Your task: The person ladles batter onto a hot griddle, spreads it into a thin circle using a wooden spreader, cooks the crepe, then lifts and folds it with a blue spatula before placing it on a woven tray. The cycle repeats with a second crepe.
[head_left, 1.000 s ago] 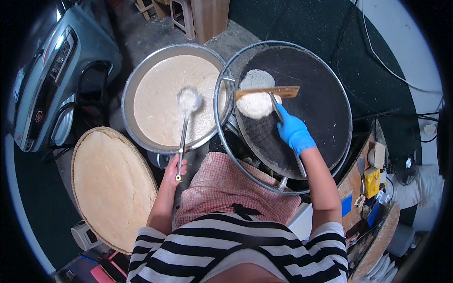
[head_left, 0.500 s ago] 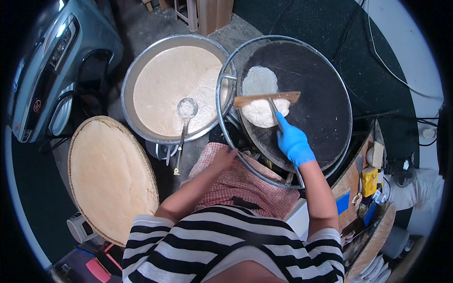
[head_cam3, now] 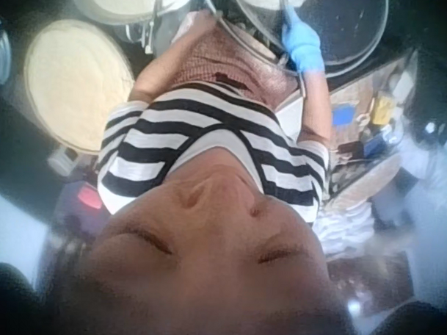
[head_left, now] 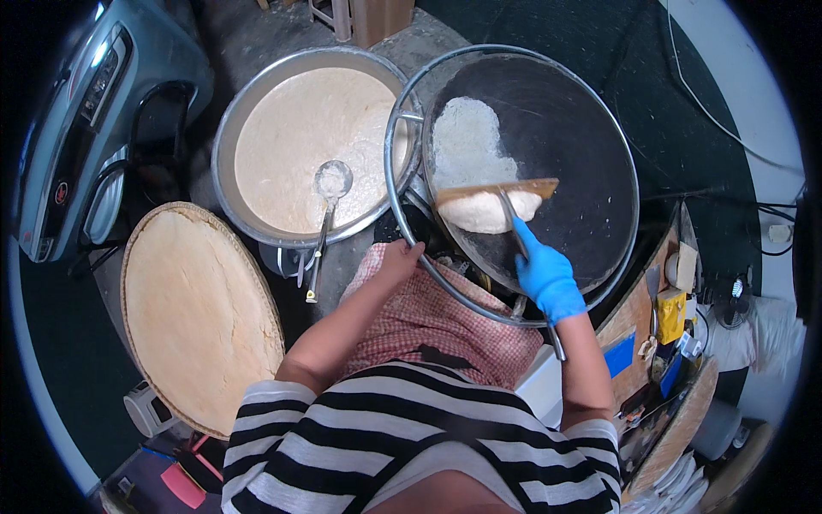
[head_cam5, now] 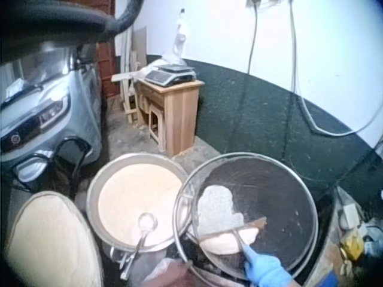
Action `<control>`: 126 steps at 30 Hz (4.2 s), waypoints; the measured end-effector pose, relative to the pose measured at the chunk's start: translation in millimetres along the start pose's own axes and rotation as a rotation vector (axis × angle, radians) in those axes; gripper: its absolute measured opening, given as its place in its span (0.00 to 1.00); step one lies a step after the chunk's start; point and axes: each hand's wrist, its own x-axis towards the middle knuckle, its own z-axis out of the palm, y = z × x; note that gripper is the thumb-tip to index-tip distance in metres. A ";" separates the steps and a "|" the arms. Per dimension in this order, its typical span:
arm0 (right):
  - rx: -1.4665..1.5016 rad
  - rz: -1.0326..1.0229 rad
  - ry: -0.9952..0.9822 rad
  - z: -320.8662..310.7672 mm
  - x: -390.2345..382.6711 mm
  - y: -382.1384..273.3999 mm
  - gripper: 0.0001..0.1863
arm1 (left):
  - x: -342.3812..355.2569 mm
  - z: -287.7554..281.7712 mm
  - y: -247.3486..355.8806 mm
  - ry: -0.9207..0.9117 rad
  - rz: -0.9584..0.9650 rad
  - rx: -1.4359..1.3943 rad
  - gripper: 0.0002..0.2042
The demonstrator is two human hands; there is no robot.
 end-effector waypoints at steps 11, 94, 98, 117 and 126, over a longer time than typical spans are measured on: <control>0.025 -0.055 0.114 13.0 19.5 -8.8 0.32 | 44.9 -42.9 33.7 -0.021 0.004 0.048 0.13; -0.090 0.007 0.083 1.8 -14.7 9.8 0.33 | -10.7 -47.8 16.3 -0.090 -0.093 -0.164 0.15; 0.049 0.027 0.143 -7.9 25.5 -4.1 0.31 | -32.2 -0.3 -12.5 -0.166 -0.113 -0.109 0.15; -0.084 0.003 0.065 10.0 7.0 -6.1 0.32 | 13.0 -46.1 30.6 -0.131 -0.068 -0.007 0.16; 0.006 -0.086 0.206 3.7 55.7 -22.4 0.30 | -19.2 11.5 -17.9 -0.143 -0.049 0.018 0.15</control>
